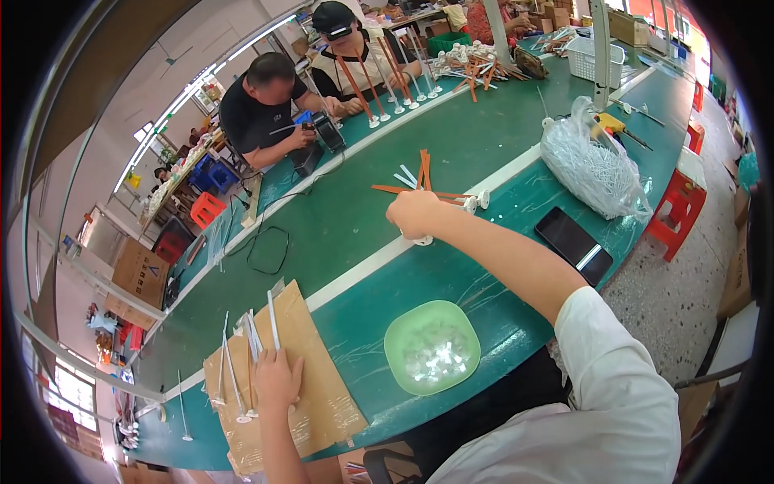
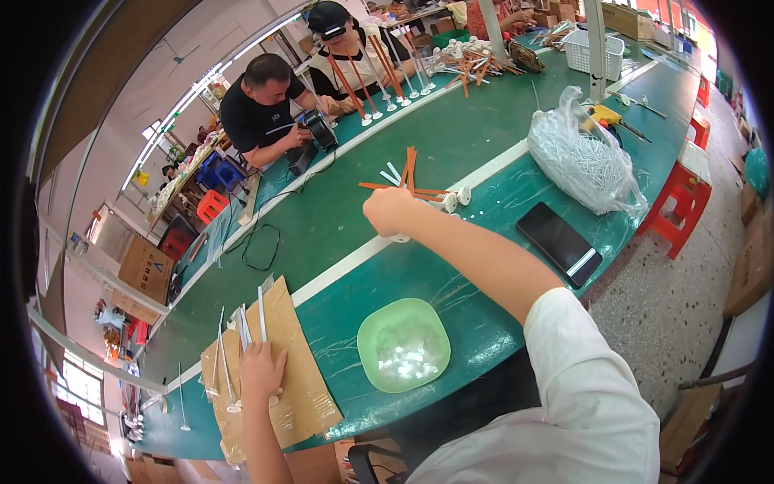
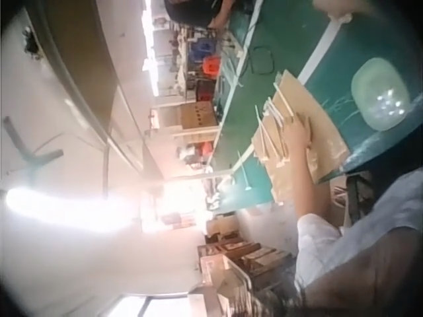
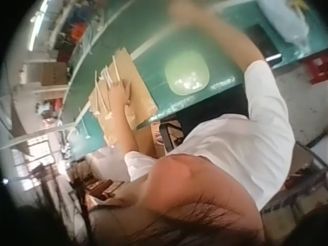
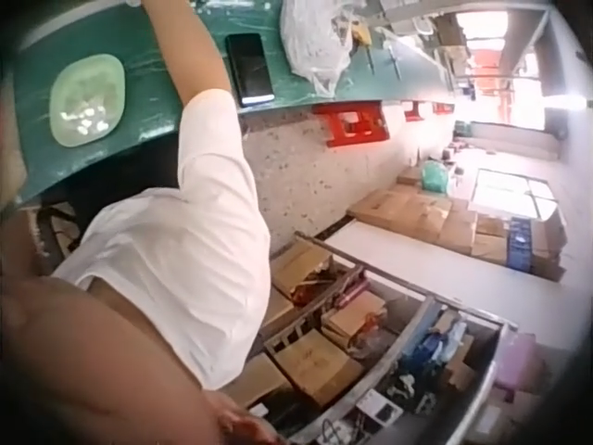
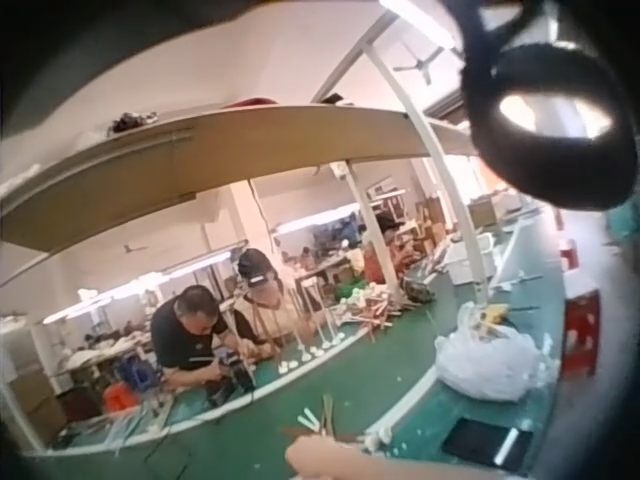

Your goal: Assembling LED strips by attaching them to circular plastic bases on a factory assembly line.

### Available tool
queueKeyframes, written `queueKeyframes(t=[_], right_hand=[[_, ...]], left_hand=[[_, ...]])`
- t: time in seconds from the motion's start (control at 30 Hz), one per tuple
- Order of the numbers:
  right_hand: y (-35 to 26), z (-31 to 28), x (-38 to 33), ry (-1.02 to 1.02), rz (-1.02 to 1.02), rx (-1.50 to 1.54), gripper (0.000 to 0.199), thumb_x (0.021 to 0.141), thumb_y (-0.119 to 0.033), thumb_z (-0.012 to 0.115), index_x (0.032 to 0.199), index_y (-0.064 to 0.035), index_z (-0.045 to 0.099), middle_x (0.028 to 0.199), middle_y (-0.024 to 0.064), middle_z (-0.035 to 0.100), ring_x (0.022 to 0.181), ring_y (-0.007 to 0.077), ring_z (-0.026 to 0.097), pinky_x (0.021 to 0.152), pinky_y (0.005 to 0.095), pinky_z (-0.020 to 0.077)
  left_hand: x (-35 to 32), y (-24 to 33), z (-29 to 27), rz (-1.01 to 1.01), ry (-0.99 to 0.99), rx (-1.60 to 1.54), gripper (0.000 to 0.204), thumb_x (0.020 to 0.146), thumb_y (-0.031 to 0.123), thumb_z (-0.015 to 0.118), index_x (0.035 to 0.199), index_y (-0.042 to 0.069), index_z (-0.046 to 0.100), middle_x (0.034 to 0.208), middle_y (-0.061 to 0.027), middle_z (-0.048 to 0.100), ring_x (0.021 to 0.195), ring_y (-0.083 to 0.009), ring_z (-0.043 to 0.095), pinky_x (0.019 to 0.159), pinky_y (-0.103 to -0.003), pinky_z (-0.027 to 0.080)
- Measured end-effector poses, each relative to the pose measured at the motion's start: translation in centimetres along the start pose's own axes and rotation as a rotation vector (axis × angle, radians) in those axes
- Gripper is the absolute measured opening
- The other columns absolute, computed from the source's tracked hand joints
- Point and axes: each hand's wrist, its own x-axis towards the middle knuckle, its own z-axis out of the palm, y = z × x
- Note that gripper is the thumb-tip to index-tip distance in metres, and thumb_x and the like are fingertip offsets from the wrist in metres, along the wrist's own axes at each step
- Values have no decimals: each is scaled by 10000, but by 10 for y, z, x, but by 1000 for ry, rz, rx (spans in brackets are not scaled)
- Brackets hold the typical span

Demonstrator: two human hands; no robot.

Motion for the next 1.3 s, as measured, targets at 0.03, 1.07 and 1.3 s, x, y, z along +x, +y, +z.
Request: queueKeyframes(t=[0.03,1.07,1.3], right_hand=[[4,-3,6,-99,-24,17,268,763,-60,633,1011,-105,725,1036,133,687,963,321,675,786,444,555],[-83,11,-149,1126,-867,577,260,639,2,778,885,-25,698,875,64,676,716,224,672,571,281,566],[-88,16,-153,1114,-784,511,266,635,4,768,890,-22,697,883,70,681,716,221,675,579,286,571]], left_hand=[[-7,-4,2,5,24,66,476,871,398,673,1106,-14,647,1198,-195,634,1152,-371,576,927,-500,475],[8,195,-29,533,902,-1004,267,736,-142,695,972,-20,672,876,-202,729,743,-315,738,654,-343,599],[9,199,-25,457,895,-962,267,755,-116,718,939,14,576,885,-200,732,716,-318,731,621,-325,585]])
